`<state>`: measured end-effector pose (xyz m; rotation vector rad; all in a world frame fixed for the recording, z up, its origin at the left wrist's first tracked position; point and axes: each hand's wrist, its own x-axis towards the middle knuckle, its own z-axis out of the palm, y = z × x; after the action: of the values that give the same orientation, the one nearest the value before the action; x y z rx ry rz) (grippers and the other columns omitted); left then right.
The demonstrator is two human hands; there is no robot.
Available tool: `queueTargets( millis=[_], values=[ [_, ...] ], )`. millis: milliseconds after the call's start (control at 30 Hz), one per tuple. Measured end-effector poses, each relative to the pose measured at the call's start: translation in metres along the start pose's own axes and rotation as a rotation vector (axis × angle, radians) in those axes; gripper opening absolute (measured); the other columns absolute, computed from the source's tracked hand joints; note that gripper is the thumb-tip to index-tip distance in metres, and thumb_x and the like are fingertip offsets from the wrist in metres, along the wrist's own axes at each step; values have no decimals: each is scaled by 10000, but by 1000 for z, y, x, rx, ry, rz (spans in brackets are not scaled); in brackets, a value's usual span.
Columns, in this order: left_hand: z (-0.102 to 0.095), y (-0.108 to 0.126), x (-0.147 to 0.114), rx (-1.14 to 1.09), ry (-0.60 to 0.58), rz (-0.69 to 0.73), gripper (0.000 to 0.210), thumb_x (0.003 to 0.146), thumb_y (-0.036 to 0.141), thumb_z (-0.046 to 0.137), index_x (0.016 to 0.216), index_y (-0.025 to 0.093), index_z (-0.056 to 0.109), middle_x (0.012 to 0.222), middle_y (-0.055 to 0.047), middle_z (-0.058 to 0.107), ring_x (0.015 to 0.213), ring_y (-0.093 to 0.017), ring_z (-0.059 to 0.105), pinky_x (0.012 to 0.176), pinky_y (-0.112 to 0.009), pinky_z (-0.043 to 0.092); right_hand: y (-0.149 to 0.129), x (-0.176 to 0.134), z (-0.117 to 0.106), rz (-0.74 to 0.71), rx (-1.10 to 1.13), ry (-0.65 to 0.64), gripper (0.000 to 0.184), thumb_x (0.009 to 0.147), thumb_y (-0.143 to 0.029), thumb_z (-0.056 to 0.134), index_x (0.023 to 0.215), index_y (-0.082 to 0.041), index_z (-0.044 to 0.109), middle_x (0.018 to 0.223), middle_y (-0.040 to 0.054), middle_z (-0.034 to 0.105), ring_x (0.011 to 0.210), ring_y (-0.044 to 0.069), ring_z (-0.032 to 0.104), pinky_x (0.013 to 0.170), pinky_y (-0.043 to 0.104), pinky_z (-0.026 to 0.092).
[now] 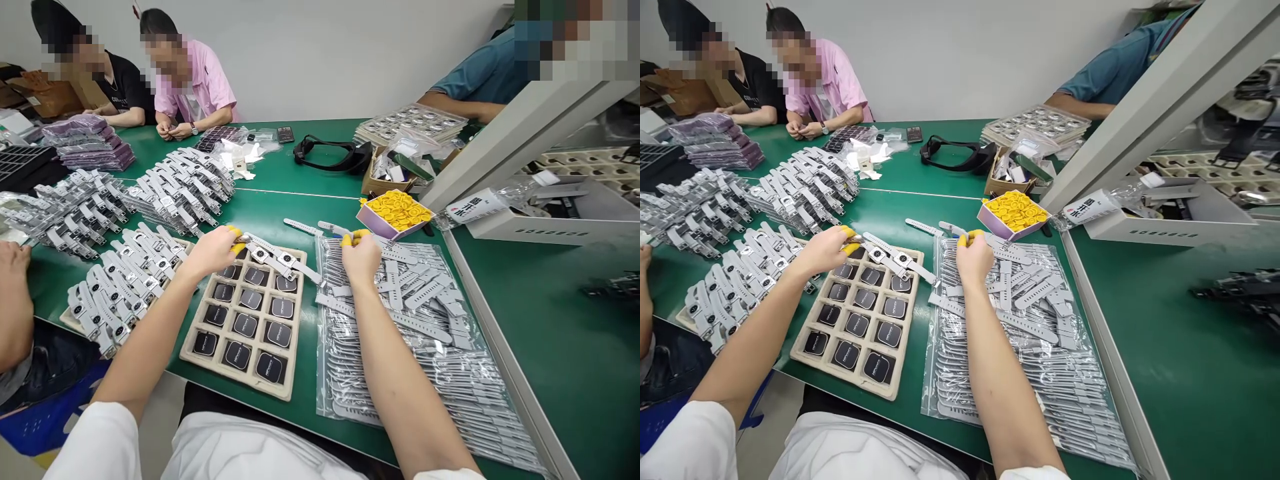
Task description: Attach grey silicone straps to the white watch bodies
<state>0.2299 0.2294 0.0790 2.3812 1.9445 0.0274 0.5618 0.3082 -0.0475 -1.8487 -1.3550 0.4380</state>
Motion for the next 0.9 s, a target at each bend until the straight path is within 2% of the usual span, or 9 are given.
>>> queueTargets(
  millis=[133, 200, 300, 400, 467, 533, 700, 800, 900],
  values=[
    [-15, 28, 1, -183, 62, 66, 174, 992, 270, 527, 1071, 186, 658, 1035, -93, 699, 934, -243, 650, 786, -341, 496, 0, 0, -4, -15, 80, 72, 196, 931, -373, 523, 1000, -205, 596, 857, 109, 723, 802, 278, 654, 838, 419, 486],
    [-12, 42, 5, -372, 109, 96, 178, 992, 264, 544, 1111, 191, 654, 1048, -81, 714, 919, -221, 657, 800, -336, 504, -2, -3, -6, -68, 180, 81, 234, 940, -409, 527, 1020, -199, 590, 896, 110, 718, 813, 259, 659, 845, 407, 500],
    [14, 62, 14, -731, 162, 98, 163, 993, 280, 562, 1112, 187, 623, 1051, -76, 720, 918, -202, 665, 809, -333, 522, -10, -9, -11, -142, 367, 99, 319, 925, -509, 552, 1002, -201, 578, 1013, 121, 697, 890, 238, 659, 870, 390, 521],
    [55, 76, 23, -1122, 81, 27, 110, 992, 258, 545, 1078, 191, 532, 1049, -78, 712, 912, -183, 684, 754, -305, 539, -22, -17, -20, -96, 601, 91, 394, 894, -614, 569, 976, -230, 535, 1046, 98, 669, 949, 230, 660, 835, 368, 543],
    [78, 81, 27, -1275, 16, -5, 102, 990, 232, 526, 1069, 204, 468, 1053, -71, 696, 845, -156, 681, 688, -275, 529, -34, -26, -26, -24, 787, -45, 419, 882, -655, 592, 978, -257, 505, 977, 58, 674, 850, 208, 666, 733, 340, 548],
    [92, 82, 28, -1319, 25, 15, 112, 1000, 232, 505, 1092, 211, 444, 1076, -65, 676, 785, -133, 657, 657, -263, 525, -47, -39, -29, 34, 927, -289, 440, 860, -675, 646, 971, -276, 499, 839, 7, 666, 645, 171, 608, 593, 307, 509],
    [96, 74, 23, -1173, 134, 192, 321, 1025, 232, 456, 1343, 198, 489, 1135, -93, 679, 897, -177, 672, 830, -351, 591, -79, -76, -27, 67, 938, -859, 479, 820, -689, 733, 884, -252, 546, 586, -57, 570, 422, 108, 406, 428, 254, 298],
    [93, 69, 19, -983, 223, 346, 409, 999, 160, 456, 1386, 225, 570, 1249, -112, 673, 1172, -242, 647, 1041, -441, 549, -87, -85, -29, 34, 845, -1025, 460, 842, -661, 728, 863, -229, 571, 608, -38, 616, 431, 94, 392, 443, 252, 280],
    [92, 68, 18, -877, 272, 457, 486, 988, 110, 440, 1434, 247, 577, 1338, -114, 650, 1282, -255, 607, 1128, -471, 504, -88, -80, -39, 37, 760, -1059, 436, 858, -638, 719, 879, -221, 592, 594, -35, 614, 438, 94, 369, 442, 252, 255]
  ],
)
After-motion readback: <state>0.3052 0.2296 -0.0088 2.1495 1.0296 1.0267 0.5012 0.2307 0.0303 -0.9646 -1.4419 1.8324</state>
